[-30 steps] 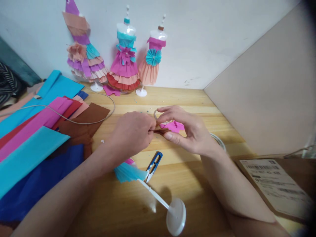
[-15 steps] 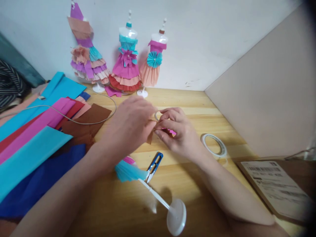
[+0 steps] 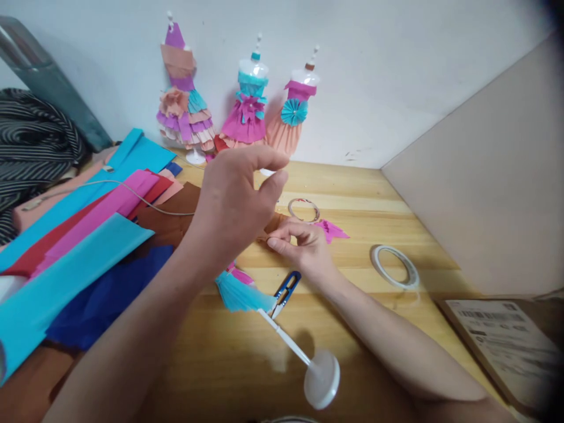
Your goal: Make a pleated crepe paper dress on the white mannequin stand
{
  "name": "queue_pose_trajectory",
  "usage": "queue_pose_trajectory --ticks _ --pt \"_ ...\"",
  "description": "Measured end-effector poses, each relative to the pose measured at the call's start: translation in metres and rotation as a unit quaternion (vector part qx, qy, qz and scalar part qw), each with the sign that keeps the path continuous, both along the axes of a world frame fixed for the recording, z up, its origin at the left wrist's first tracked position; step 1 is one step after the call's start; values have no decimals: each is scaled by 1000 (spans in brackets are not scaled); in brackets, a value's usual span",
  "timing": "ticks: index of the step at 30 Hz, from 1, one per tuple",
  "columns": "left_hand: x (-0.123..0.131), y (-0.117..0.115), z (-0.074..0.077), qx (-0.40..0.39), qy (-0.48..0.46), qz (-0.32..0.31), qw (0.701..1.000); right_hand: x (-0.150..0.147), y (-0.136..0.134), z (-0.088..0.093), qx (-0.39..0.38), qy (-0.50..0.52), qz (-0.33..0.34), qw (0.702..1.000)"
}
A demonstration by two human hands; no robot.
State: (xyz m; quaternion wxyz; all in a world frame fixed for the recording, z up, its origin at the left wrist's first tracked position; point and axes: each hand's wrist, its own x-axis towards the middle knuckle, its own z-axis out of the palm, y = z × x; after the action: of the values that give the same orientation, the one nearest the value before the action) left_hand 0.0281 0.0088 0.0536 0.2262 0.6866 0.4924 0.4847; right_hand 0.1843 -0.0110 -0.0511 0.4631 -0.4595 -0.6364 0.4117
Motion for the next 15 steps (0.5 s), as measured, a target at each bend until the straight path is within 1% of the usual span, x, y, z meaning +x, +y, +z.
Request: queue_pose_trajectory --ticks 1,2,3,4,5,6,7,8,9,10,11,12,13,14,15 --pt "-3 2 -1 5 -37 4 999 0 0 0 -57 71 16 996" --pt "-6 5 -2 10 -82 10 997 0 1 1 -115 149 37 981" --pt "-9 6 -3 10 -135 22 991 1 1 1 -170 226 62 957" --pt "-11 7 -5 -9 -195 25 980 1 1 2 -216 297 89 926" --pt "-13 6 -8 -40 -265 36 963 1 1 3 -252 354 114 894" --pt "-15 3 -12 -98 -337 42 935 1 0 3 -278 396 138 864" --pt "-15 -2 -17 -162 -400 45 901 0 -1 3 -294 425 159 841" --pt "-14 -9 -23 -217 -442 51 869 0 -3 3 -305 443 175 825" --pt "-12 -18 -30 -265 -469 55 841 -1 -6 3 -312 452 187 814" --pt "-9 -28 -36 -302 -483 60 820 -1 -9 3 -320 452 198 809" --pt "-5 -39 -42 -335 -482 59 807 -2 -12 3 -329 444 206 807" --pt "-1 -50 -47 -370 -470 43 800 -2 -15 3 -339 431 210 809" --pt "4 -60 -51 -394 -459 -1 796 -2 -18 4 -351 415 211 812" --pt "7 -68 -54 -392 -456 -33 799 -2 -20 5 -363 398 211 816" --pt "11 -75 -57 -376 -464 -37 802 -2 -22 6 -374 381 211 819"
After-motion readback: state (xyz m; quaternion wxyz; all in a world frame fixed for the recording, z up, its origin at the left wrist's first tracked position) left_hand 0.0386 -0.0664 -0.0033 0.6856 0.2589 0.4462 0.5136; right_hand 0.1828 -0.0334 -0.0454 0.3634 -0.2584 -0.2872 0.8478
